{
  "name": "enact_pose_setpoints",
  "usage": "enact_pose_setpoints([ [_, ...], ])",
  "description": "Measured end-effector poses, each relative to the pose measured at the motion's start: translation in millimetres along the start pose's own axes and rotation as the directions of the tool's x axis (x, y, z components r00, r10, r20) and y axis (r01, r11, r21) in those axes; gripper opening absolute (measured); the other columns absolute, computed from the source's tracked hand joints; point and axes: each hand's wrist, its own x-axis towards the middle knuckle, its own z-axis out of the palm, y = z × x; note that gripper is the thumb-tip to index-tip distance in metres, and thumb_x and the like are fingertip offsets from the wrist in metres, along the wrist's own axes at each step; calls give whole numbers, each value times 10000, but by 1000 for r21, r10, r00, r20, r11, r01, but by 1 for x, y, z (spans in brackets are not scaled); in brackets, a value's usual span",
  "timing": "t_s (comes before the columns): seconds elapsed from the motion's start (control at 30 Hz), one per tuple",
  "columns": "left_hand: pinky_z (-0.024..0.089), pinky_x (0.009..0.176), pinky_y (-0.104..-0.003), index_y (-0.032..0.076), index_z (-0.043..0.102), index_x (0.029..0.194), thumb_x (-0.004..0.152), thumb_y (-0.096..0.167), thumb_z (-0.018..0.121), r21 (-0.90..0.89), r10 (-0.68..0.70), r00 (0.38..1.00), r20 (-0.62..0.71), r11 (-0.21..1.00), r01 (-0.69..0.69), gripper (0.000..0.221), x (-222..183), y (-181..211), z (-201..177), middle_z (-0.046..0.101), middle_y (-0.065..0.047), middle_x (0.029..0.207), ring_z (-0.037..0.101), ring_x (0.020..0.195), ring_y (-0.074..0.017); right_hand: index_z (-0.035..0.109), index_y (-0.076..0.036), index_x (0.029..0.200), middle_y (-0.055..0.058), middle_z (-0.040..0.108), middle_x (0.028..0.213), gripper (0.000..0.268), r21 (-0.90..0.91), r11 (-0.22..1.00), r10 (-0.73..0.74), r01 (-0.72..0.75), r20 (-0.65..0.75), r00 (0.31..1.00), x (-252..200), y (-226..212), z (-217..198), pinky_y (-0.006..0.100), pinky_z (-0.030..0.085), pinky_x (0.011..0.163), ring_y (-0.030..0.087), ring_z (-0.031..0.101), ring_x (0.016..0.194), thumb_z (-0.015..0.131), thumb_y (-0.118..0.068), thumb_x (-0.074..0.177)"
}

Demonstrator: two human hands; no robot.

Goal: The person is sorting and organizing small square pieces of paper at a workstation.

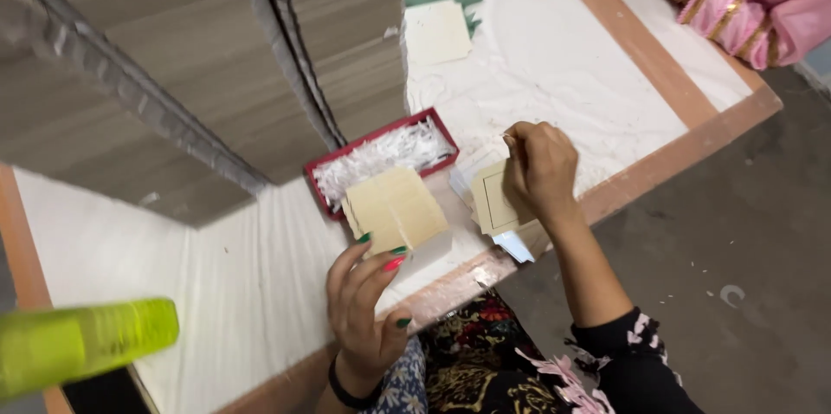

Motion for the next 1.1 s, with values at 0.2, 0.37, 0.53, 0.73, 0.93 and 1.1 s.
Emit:
enact_pose_setpoints([
  [0.2, 516, 1062, -452, 34, 376, 1488, 991, 335, 659, -435, -154, 979, 133, 878, 197, 647, 22, 49, 34, 620, -230, 1347, 601, 1278, -348, 605, -39, 997, 99, 561, 754, 184, 198, 939, -288, 280, 12, 958, 17, -81, -67, 408, 410, 594, 273, 537, 637, 623, 73, 852],
  [0.37, 595, 949, -340, 51, 281, 1562, 1031, -12, 596, -562, -283, 952, 114, 772, 297, 620, -8, 50, 59, 671, -225, 1363, 703, 1160, -261, 584, -13, 911, 136, 601, 835, 140, 365, 883, -279, 295, -97, 955, 22, -124, -94, 414, 453, 668, 308, 567, 733, 694, 18, 830],
  [0.53, 647, 890, -310, 61, 581, 1344, 1030, -58, 574, -427, -295, 951, -97, 875, 228, 337, -17, 56, 43, 719, -221, 1302, 779, 1085, -242, 605, 2, 979, 120, 622, 1013, 56, 667, 738, -103, 102, -38, 994, -35, -131, -112, 315, 532, 821, 250, 624, 930, 612, 3, 923],
  [0.73, 654, 868, -310, 20, 641, 1247, 1031, 6, 597, -453, -277, 960, -30, 860, 234, 221, -22, 78, 21, 726, -207, 1254, 785, 1045, -249, 662, 28, 985, 126, 686, 977, 99, 692, 685, -8, -229, 321, 947, -52, -145, -118, 264, 545, 721, 175, 678, 832, 679, 47, 889],
  [0.93, 633, 924, -359, 12, 614, 1240, 1022, 67, 623, -411, -172, 984, -55, 902, 134, 225, -10, 91, 6, 693, -243, 1258, 752, 1106, -315, 678, 15, 996, 117, 691, 936, 135, 627, 766, -50, -138, 272, 961, -46, -158, -125, 267, 542, 659, 175, 687, 769, 721, 28, 869],
  [1.1, 671, 905, -342, 42, 631, 1144, 1053, 147, 662, -385, -169, 984, -51, 913, 137, 143, -23, 81, 15, 747, -108, 1092, 794, 1040, -234, 676, 14, 1014, 118, 692, 942, 157, 637, 765, -87, -96, 251, 964, -48, -159, -124, 274, 544, 657, 180, 688, 775, 720, 20, 864],
])
